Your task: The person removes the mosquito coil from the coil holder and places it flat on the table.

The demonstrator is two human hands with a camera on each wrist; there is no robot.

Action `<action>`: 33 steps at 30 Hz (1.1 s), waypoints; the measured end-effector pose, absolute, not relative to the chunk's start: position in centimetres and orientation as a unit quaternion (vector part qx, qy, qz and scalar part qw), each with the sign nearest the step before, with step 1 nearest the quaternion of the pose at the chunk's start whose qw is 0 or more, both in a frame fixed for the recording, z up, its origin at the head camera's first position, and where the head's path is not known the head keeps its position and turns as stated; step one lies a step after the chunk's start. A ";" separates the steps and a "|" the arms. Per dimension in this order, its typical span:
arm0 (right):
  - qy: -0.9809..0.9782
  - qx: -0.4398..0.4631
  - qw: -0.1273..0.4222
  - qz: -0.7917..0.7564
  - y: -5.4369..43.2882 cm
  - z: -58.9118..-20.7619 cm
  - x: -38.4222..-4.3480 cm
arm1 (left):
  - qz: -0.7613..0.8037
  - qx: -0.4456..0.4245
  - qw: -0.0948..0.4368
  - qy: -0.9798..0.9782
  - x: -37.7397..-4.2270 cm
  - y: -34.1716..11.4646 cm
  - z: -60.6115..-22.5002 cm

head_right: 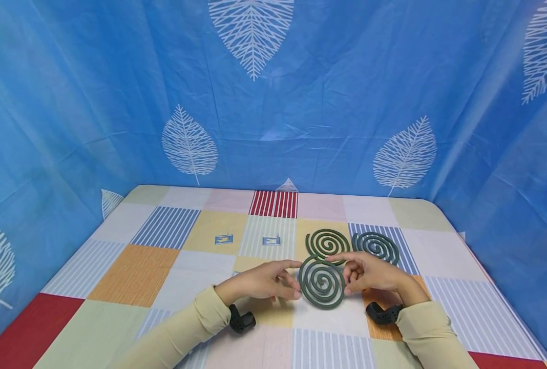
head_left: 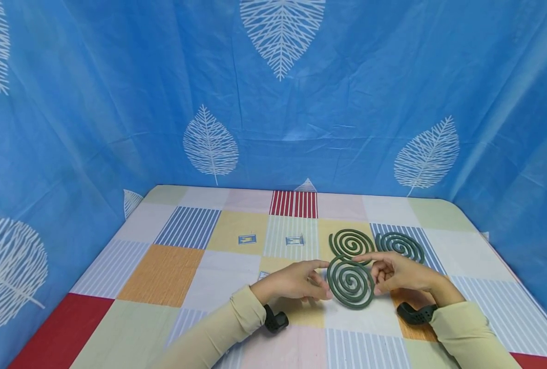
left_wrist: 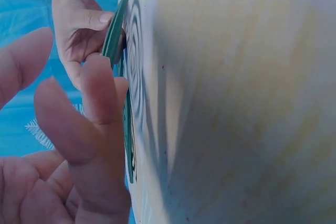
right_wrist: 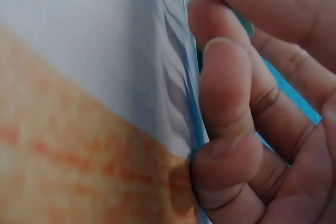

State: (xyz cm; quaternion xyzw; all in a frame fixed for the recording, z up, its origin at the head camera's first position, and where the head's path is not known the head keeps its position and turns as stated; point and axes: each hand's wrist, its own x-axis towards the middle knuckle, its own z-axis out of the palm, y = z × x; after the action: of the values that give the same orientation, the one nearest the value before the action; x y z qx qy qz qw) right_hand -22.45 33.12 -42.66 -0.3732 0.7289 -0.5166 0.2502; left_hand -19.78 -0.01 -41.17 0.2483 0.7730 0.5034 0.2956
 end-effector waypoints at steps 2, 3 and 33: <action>0.735 -0.382 0.243 -0.505 33.2 -42.7 -22.5 | 0.504 0.249 0.300 0.771 -19.7 0.1 -41.3; 0.737 -0.386 0.239 -0.501 33.2 -42.7 -22.5 | 0.504 0.249 0.301 0.770 -19.7 0.1 -41.3; 0.751 -0.383 0.243 -0.480 33.5 -42.5 -22.3 | 0.471 0.252 0.323 0.781 -19.3 0.2 -41.8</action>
State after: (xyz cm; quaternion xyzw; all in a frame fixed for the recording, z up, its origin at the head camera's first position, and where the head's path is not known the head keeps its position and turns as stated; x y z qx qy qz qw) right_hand -22.28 33.53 -42.48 -0.3830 0.7507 -0.4804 0.2431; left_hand -19.29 0.23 -41.77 0.2524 0.7809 0.4714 0.3230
